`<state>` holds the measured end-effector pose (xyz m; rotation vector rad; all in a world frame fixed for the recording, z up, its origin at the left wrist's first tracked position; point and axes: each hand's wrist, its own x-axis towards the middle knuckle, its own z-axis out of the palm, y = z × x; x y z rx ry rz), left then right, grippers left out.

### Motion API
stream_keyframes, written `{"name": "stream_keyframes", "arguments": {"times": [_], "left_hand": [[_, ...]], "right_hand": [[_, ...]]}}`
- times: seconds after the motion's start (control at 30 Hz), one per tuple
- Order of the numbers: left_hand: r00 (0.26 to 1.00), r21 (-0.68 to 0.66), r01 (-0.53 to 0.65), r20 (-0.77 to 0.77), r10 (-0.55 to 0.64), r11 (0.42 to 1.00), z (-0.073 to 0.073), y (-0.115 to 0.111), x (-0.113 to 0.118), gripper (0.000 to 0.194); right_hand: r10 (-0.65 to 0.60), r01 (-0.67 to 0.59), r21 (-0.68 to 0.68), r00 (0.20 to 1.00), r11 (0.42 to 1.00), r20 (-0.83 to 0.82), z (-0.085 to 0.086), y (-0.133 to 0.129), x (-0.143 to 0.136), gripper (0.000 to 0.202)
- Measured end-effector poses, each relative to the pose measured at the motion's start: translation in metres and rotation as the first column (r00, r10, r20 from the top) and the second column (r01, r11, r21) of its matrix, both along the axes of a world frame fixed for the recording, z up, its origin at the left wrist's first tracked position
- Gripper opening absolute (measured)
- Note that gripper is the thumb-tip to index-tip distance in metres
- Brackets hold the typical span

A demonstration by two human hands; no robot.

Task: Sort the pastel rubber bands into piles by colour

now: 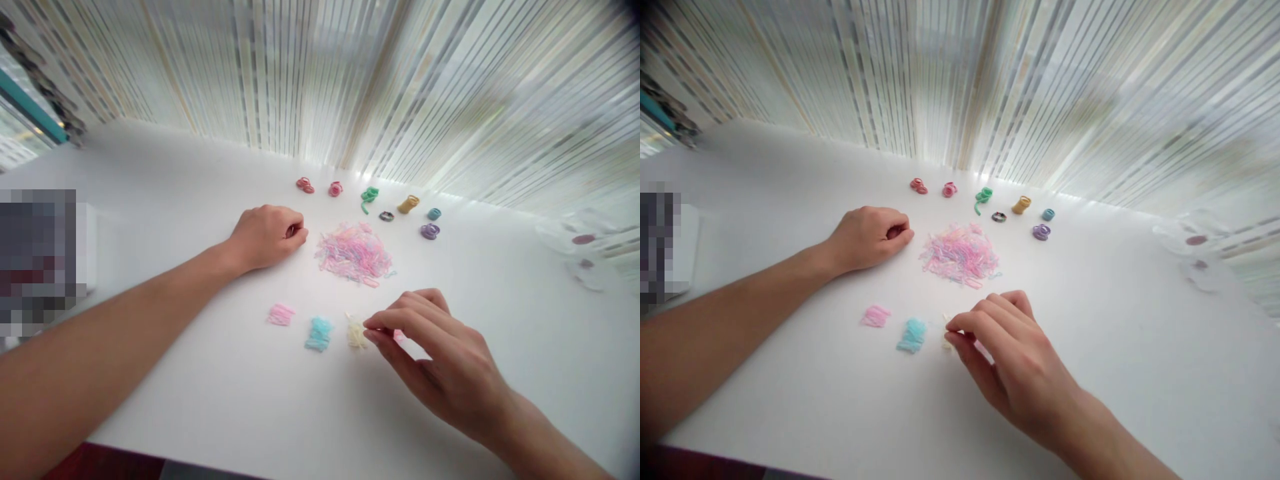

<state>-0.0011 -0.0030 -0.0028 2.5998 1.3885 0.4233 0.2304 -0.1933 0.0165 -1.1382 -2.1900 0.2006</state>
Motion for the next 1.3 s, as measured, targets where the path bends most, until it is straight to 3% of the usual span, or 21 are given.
{"name": "stream_keyframes", "arguments": {"times": [0.43, 1.3], "left_hand": [[1.0, 0.004, -0.002, 0.023, 0.002, 1.0, -0.003, 0.0, 0.0, 0.028], [1.0, 0.032, -0.007, 0.005, 0.007, 0.999, -0.004, 0.001, 0.0, 0.028]], "right_hand": [[0.092, -0.093, 0.016, 0.992, 0.996, 0.084, -0.016, 0.0, -0.022, 0.009], [0.083, -0.096, 0.076, 0.984, 0.992, 0.159, -0.02, -0.001, -0.025, 0.009]]}}
